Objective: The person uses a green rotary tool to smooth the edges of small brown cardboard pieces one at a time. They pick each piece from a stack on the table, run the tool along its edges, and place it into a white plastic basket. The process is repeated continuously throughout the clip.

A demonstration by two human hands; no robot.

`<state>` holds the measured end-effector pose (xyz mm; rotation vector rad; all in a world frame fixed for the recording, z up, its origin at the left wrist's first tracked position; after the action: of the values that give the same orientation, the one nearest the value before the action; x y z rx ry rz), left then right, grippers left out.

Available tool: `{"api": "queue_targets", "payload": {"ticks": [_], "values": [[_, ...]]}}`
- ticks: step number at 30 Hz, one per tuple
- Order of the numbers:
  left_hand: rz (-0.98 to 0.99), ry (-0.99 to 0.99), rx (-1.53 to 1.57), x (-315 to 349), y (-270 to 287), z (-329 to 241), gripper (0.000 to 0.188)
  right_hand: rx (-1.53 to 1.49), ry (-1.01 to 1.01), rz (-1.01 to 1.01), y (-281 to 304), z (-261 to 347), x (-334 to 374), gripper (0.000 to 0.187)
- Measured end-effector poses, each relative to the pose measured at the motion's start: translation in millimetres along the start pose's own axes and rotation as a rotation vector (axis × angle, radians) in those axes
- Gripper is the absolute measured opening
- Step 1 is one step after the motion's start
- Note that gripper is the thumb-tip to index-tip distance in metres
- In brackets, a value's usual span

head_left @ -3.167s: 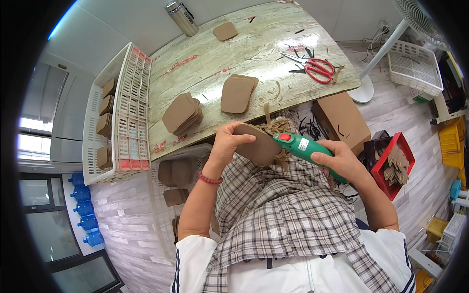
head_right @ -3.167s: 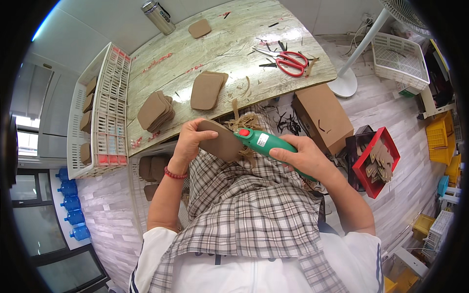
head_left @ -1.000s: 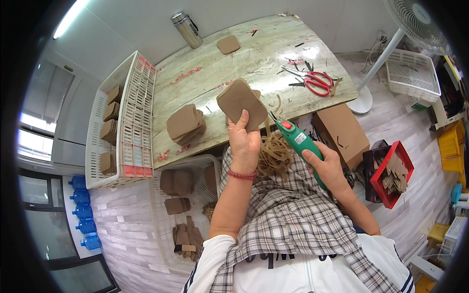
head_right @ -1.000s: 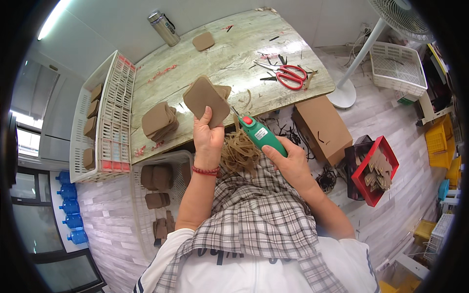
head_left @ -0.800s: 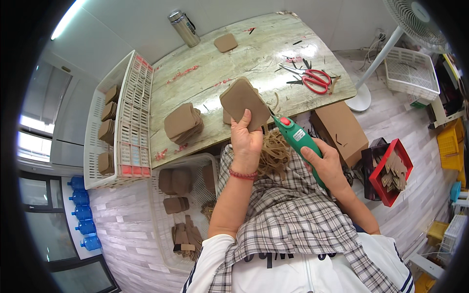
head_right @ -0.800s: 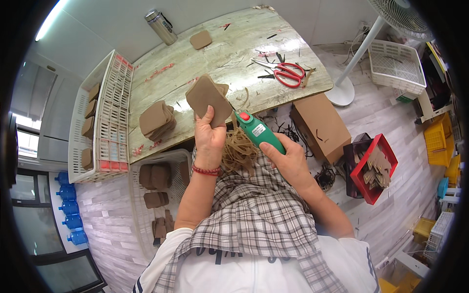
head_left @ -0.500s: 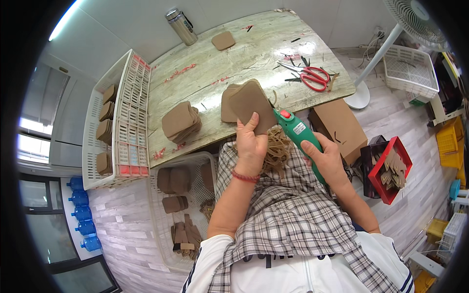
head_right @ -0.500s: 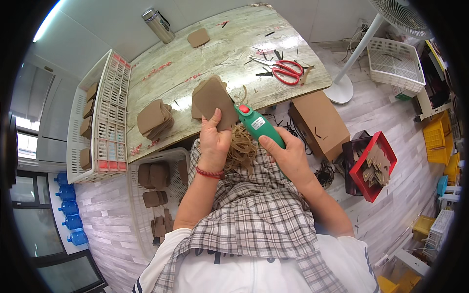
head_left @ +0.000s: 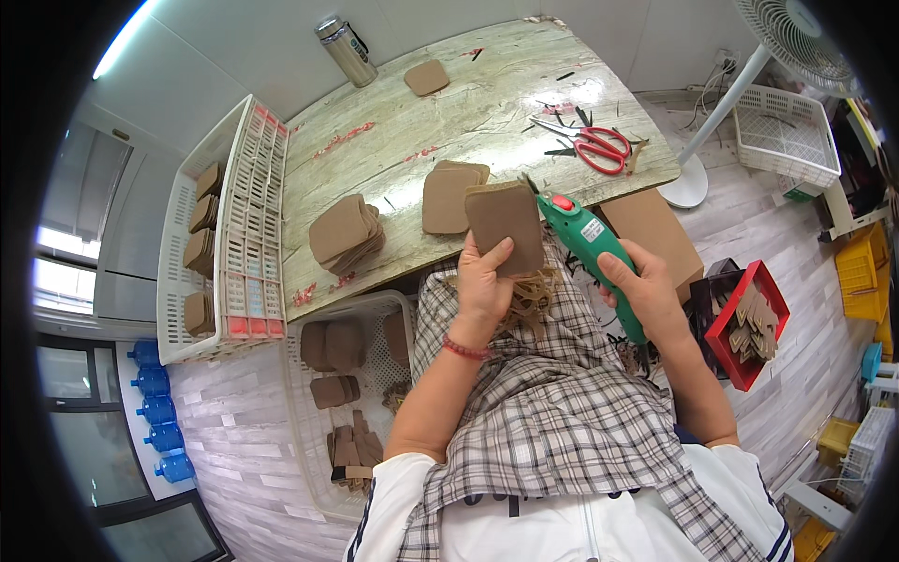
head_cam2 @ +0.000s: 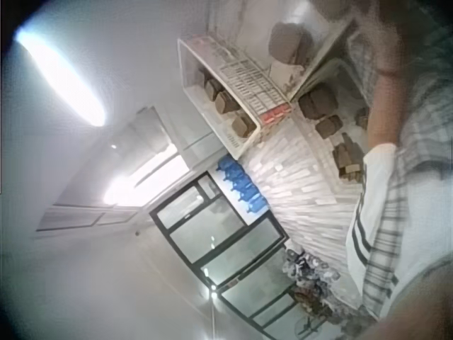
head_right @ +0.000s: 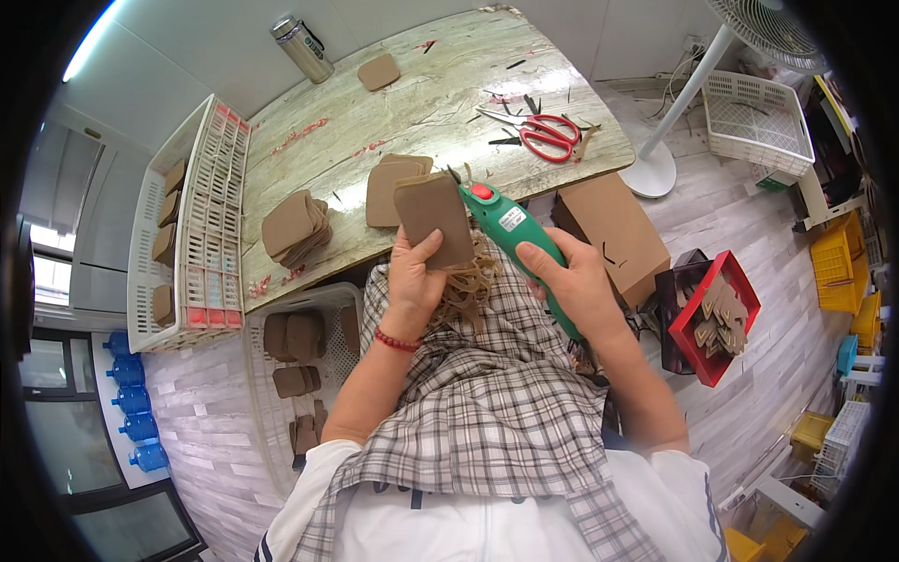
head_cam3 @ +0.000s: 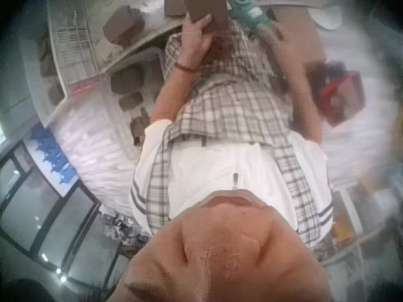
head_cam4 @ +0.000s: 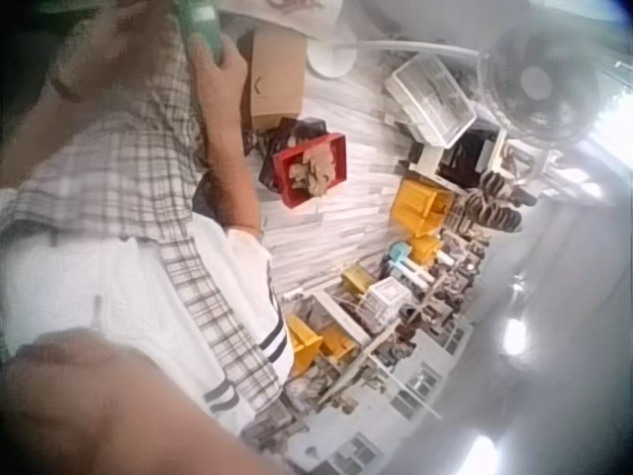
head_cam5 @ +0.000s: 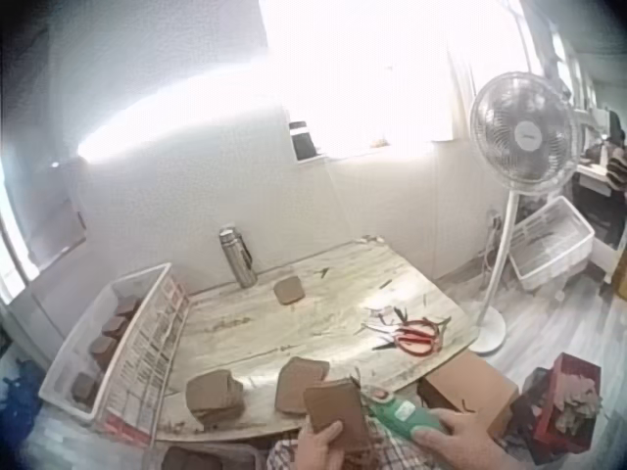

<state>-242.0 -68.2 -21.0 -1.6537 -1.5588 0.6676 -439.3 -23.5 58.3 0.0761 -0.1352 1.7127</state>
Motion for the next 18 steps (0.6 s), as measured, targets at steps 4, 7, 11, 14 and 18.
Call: {"api": "queue_targets", "payload": {"ticks": [4, 7, 11, 14, 18], "values": [[0.038, 0.043, -0.194, -1.7, 13.8, -22.5, 0.037, 0.025, -0.039, 0.066, 9.1, 2.9, 8.3, 0.034], [0.052, 0.079, -0.33, 0.3, 19.1, -35.5, 0.039, 0.123, -0.051, 0.096, 16.0, -3.3, 12.3, 0.035], [0.075, 0.163, -0.472, 2.5, 25.8, -40.9, 0.042, 0.183, -0.044, 0.125, 16.3, -12.5, 16.3, 0.039], [0.083, 0.24, -0.562, 6.5, 30.6, -36.5, 0.045, 0.242, -0.038, 0.116, 12.9, -12.7, 20.2, 0.04], [0.027, 0.327, -0.514, 18.6, 34.9, -23.5, 0.049, 0.232, -0.036, 0.094, 6.0, -18.8, 19.0, 0.039]]}}
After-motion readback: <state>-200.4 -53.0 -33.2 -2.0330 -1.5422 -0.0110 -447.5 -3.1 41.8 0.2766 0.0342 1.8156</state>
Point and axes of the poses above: each hand's wrist, its own x-axis away from the middle knuckle, its own y-axis out of the back of the hand, z = x × y, the point moved 8 cm from there along -x, towards the middle knuckle, and after that the axes turned 5 degrees about y, right-handed, at the moved point
